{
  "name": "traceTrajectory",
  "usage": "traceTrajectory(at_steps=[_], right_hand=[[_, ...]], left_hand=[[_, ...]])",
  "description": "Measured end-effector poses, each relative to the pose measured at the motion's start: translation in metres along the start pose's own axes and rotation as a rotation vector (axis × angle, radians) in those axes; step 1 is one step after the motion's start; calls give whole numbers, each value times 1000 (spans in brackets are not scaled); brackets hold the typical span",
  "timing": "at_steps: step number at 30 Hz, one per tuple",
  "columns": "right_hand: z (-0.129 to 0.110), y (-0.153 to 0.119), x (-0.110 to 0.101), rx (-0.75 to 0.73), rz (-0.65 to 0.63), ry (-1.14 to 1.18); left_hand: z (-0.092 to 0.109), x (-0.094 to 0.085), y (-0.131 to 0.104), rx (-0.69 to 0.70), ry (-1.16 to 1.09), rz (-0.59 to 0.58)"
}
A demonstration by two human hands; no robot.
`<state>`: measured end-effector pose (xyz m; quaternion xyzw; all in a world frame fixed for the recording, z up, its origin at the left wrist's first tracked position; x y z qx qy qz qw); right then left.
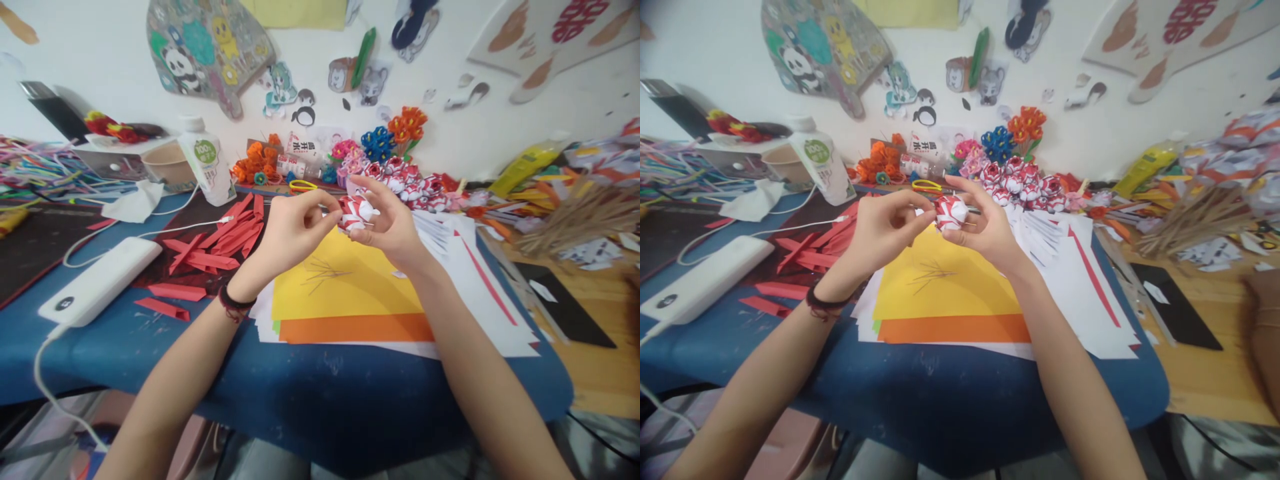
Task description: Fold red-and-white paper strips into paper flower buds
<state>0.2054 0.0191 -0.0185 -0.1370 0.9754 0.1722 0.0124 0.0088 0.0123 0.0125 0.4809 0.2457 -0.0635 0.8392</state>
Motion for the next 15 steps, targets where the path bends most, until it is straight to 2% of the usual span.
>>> traceTrajectory(at_steps=[15], right_hand=[[3,1,-2,-8,17,-45]], left_hand=[[-3,1,0,-5,-24,-13]])
Point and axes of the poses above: each hand's wrist, its own y-axis towards the middle knuckle, its own x-axis out of the palm, z = x × y, the point moved 2 cm from there along y, towards the middle knuckle, and after that the axes turned 7 degrees about x, right-handed, at the moved point
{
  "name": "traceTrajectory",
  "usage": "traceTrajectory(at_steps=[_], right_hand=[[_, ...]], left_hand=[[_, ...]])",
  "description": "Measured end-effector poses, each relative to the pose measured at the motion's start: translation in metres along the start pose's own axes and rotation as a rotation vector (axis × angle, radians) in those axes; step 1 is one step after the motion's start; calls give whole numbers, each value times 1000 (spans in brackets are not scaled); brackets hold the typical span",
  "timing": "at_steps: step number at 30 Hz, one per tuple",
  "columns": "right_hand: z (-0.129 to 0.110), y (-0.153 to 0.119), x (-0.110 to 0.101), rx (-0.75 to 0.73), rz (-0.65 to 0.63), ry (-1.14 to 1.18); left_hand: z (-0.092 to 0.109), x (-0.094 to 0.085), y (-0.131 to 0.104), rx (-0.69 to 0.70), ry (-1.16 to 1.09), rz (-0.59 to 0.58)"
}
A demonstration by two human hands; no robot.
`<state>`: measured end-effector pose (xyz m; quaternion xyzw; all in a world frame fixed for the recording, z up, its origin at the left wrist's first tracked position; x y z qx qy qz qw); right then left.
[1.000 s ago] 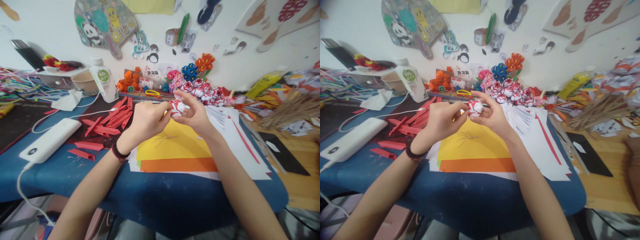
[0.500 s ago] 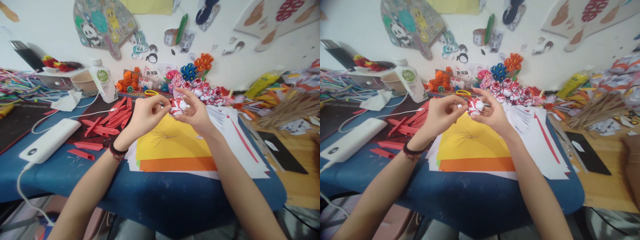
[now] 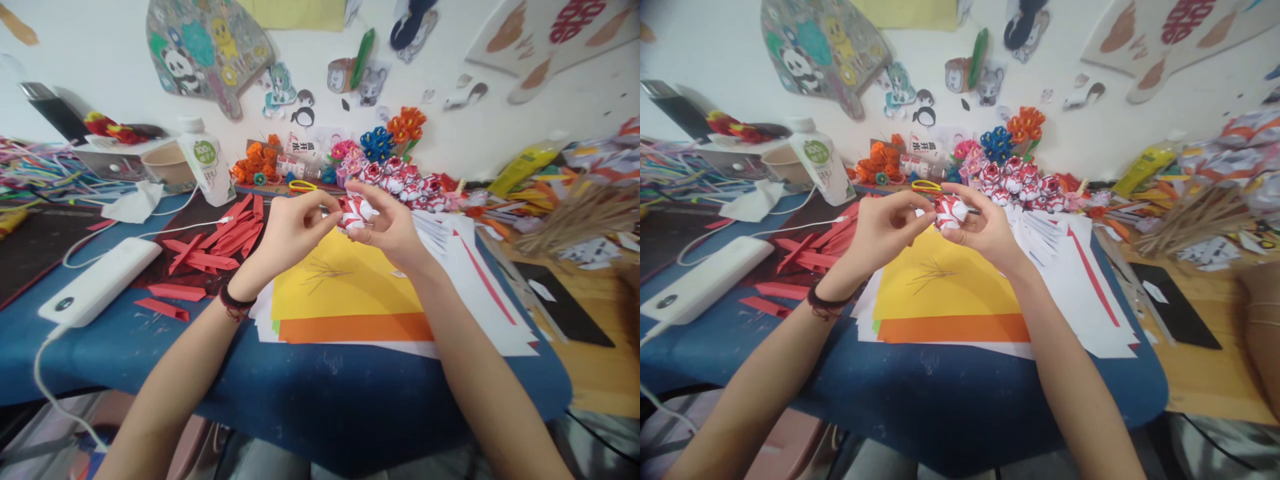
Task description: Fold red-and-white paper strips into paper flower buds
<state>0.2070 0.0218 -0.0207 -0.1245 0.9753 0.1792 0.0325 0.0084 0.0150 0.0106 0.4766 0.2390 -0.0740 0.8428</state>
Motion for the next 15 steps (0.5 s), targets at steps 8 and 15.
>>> traceTrajectory(at_steps=[8,15], right_hand=[[-1,-1,0,10,-17,12],[-1,-2,0,6,-34,42]], left_hand=[[2,0,1,-123,-166,-128],[0,1,1,-191,-334,-163]])
Point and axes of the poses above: each hand's wrist, its own y-axis towards the middle knuckle, its own x-axis out of the palm, z = x × y, the point moved 2 cm from there along y, towards the middle knuckle, and after that the axes turned 7 degrees about x, right-handed, at the moved point
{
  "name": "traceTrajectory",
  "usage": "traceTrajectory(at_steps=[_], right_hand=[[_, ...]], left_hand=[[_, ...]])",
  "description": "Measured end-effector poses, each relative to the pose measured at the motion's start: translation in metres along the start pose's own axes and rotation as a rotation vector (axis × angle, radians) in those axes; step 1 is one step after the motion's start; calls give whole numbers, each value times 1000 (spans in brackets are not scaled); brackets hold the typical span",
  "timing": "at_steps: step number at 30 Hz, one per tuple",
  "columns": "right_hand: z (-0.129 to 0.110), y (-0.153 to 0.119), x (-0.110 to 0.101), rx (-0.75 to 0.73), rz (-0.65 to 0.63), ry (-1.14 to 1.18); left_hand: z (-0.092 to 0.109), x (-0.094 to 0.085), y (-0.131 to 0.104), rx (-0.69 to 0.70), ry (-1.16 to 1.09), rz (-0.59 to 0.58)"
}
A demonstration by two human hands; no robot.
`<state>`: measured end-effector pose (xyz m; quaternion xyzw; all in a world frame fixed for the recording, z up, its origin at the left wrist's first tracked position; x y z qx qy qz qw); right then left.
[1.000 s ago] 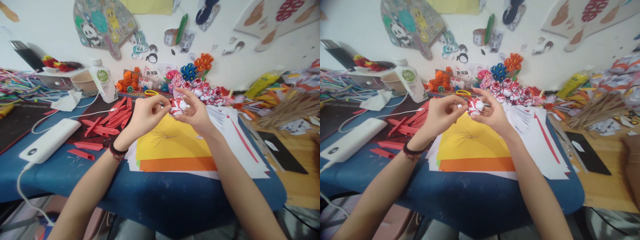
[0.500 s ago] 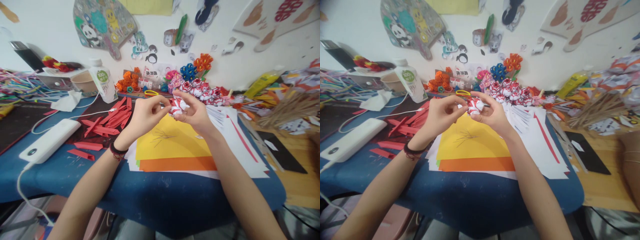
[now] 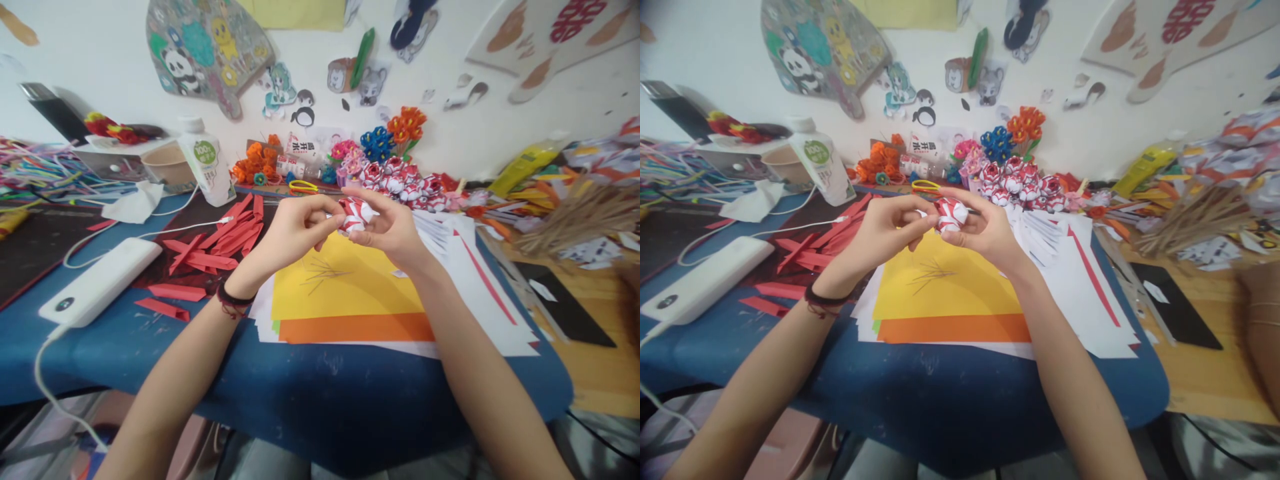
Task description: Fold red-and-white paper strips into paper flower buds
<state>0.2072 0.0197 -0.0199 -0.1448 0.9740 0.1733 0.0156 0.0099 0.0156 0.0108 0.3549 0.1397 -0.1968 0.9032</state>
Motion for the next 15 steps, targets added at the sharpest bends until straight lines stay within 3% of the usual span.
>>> traceTrajectory(at_steps=[6,15], right_hand=[[-2,-1,1,27,-11,4],[-2,-2,3,24,-30,15]], left_hand=[[3,-2,1,-29,12,-34],[4,2,0,161,208,48]])
Point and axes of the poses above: each hand's wrist, its own y-axis towards the middle knuckle, its own x-axis out of the palm, z = x × y, the point moved 2 cm from there along y, towards the middle knuckle, and after that the axes turned 7 degrees about x, right-handed, at the moved point
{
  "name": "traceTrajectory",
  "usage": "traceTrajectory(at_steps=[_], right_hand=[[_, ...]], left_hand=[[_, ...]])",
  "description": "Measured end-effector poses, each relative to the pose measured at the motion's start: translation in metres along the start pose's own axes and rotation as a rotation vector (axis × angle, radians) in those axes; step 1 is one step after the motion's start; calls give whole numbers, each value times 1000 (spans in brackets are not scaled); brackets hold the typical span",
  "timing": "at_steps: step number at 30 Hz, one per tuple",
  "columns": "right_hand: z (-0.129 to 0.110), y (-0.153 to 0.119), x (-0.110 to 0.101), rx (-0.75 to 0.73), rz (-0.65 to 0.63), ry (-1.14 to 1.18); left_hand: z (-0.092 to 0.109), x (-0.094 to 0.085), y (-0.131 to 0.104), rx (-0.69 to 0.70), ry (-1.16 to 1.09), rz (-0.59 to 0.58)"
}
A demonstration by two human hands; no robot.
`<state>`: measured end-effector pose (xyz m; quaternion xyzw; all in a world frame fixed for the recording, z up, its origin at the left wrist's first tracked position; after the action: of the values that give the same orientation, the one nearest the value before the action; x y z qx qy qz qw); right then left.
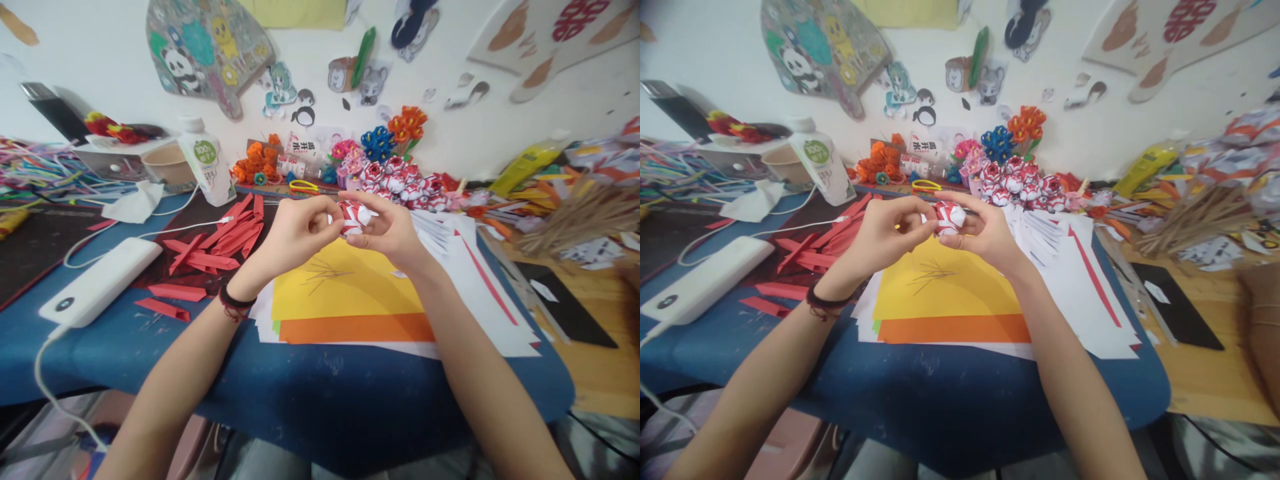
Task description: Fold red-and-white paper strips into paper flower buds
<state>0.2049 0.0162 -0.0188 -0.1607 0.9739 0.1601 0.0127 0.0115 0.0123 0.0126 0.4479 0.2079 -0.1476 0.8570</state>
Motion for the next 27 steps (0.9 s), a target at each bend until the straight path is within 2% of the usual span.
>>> traceTrajectory(at_steps=[3,10,19,27], right_hand=[[-1,0,0,3,15,-4],[-3,1,0,-18,15,-10],[-3,1,4,4,-15,59],[2,2,9,87,-75,216]], left_hand=[[1,-1,0,40,45,21],[-3,-2,0,-47,5,22],[2,0,-4,140,149,78],[8,-4,-5,166,180,83]])
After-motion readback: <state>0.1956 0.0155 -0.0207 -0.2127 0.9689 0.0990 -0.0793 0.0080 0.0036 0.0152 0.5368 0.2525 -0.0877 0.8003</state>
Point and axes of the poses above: each hand's wrist, its own y-axis towards the middle knuckle, its own x-axis out of the palm, z = x × y, the point moved 2 cm from there along y, towards the middle knuckle, and after that the axes turned 7 degrees about x, right-handed, at the moved point
